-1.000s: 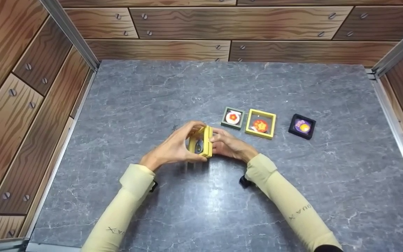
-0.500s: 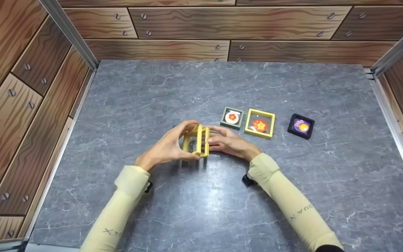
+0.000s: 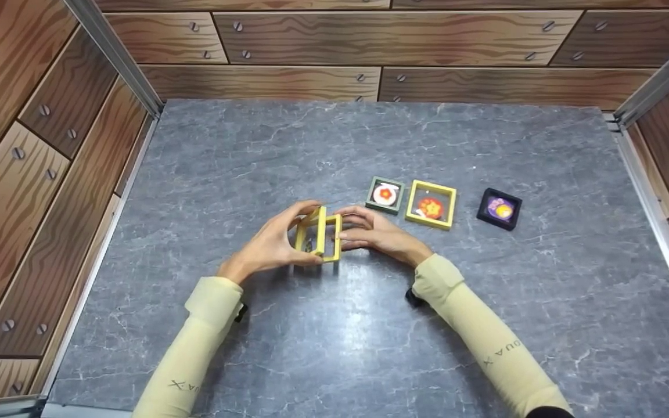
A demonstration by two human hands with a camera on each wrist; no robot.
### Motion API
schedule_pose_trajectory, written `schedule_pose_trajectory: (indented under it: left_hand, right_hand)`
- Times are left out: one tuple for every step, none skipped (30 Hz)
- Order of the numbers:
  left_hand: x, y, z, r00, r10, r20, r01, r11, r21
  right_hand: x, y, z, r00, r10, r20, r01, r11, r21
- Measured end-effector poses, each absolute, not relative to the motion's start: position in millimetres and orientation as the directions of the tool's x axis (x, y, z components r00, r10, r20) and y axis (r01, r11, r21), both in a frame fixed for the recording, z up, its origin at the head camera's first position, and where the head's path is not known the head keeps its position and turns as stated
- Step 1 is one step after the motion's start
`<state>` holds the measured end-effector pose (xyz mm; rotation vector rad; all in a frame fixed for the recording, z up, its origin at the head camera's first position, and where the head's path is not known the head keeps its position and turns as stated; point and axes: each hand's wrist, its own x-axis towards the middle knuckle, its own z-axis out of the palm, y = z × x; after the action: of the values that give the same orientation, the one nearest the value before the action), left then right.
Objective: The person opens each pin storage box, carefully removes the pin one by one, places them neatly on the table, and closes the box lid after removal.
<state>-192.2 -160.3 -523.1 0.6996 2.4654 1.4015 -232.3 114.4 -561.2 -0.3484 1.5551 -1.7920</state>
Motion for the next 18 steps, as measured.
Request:
schedule_pose_trajectory:
  left_hand:
    - [-192.0,-161.3,-524.0,-0.864,0.503,0.042,0.292,0.43,0.854]
    - [-191.8,-162.1,-524.5,-0.865,0.501,0.041,0.29,0.431,0.855]
    - [-191.5,-163.0,-525.1,-0.865,0.5,0.041,0.288,0.429,0.856]
    - [-191.7,-163.7,-525.6,-0.867,0.498,0.039,0.284,0.428,0.858]
    - [-191.7,-164.4,-525.8,-0.868,0.496,0.035,0.28,0.429,0.859]
    - [-191.8,-164.9,-526.0,-0.869,0.494,0.033,0.276,0.428,0.861]
    - [-191.9,-165.3,-526.3,-0.869,0.494,0.031,0.274,0.427,0.862]
    - [-191.9,-165.6,-526.2,-0.869,0.493,0.028,0.27,0.426,0.864]
    - [-191.9,-166.1,-526.6,-0.871,0.491,0.027,0.264,0.422,0.867]
    - [-192.0,-166.5,-526.9,-0.873,0.488,0.023,0.259,0.421,0.87]
    - [-191.8,-166.8,-526.8,-0.873,0.487,0.023,0.256,0.418,0.872]
    - [-191.8,-167.1,-527.0,-0.875,0.483,0.022,0.253,0.418,0.872]
    - [-191.8,-167.6,-527.2,-0.877,0.48,0.021,0.25,0.419,0.873]
    - [-191.7,-168.0,-527.5,-0.879,0.477,0.019,0.247,0.422,0.872]
    - [-191.7,-168.4,-527.9,-0.88,0.474,0.018,0.245,0.423,0.872]
    - [-191.8,-168.8,-528.1,-0.882,0.472,0.016,0.244,0.426,0.871]
    - [-191.9,-169.2,-528.4,-0.883,0.47,0.015,0.243,0.43,0.87]
    - [-192.1,-169.6,-528.9,-0.883,0.469,0.013,0.242,0.432,0.869]
  right_hand:
    - [-232.0,114.0,-561.1,-0.702,-0.667,-0.249,0.332,0.004,-0.943]
    - [-231.7,113.7,-560.9,-0.703,-0.666,-0.248,0.322,0.013,-0.947]
    - [-231.4,113.3,-560.9,-0.705,-0.665,-0.246,0.311,0.022,-0.95]
    - [-231.1,113.1,-560.3,-0.708,-0.663,-0.243,0.299,0.031,-0.954]
    - [-230.8,112.8,-559.9,-0.71,-0.661,-0.241,0.288,0.039,-0.957]
    - [-230.6,112.6,-559.6,-0.712,-0.66,-0.24,0.28,0.047,-0.959]
    - [-230.3,112.5,-559.5,-0.715,-0.657,-0.241,0.272,0.055,-0.961]
    - [-230.2,112.3,-559.6,-0.717,-0.655,-0.239,0.265,0.062,-0.962]
    - [-230.0,112.0,-559.7,-0.72,-0.653,-0.237,0.254,0.07,-0.965]
    - [-229.7,111.8,-559.4,-0.722,-0.651,-0.234,0.242,0.079,-0.967]
    - [-229.5,111.8,-559.5,-0.724,-0.651,-0.229,0.226,0.09,-0.97]
    - [-229.2,111.5,-559.4,-0.725,-0.65,-0.225,0.209,0.104,-0.972]
    - [-228.7,111.3,-559.2,-0.727,-0.651,-0.22,0.188,0.119,-0.975]
    - [-228.1,110.8,-558.6,-0.727,-0.653,-0.215,0.165,0.137,-0.977]
    - [-227.2,110.4,-557.7,-0.726,-0.654,-0.212,0.137,0.165,-0.977]
    - [-226.2,109.8,-556.5,-0.727,-0.652,-0.213,0.111,0.195,-0.974]
    - [-225.1,109.1,-555.2,-0.73,-0.649,-0.215,0.081,0.231,-0.97]
    - [-224.0,108.2,-553.6,-0.732,-0.645,-0.219,0.05,0.27,-0.962]
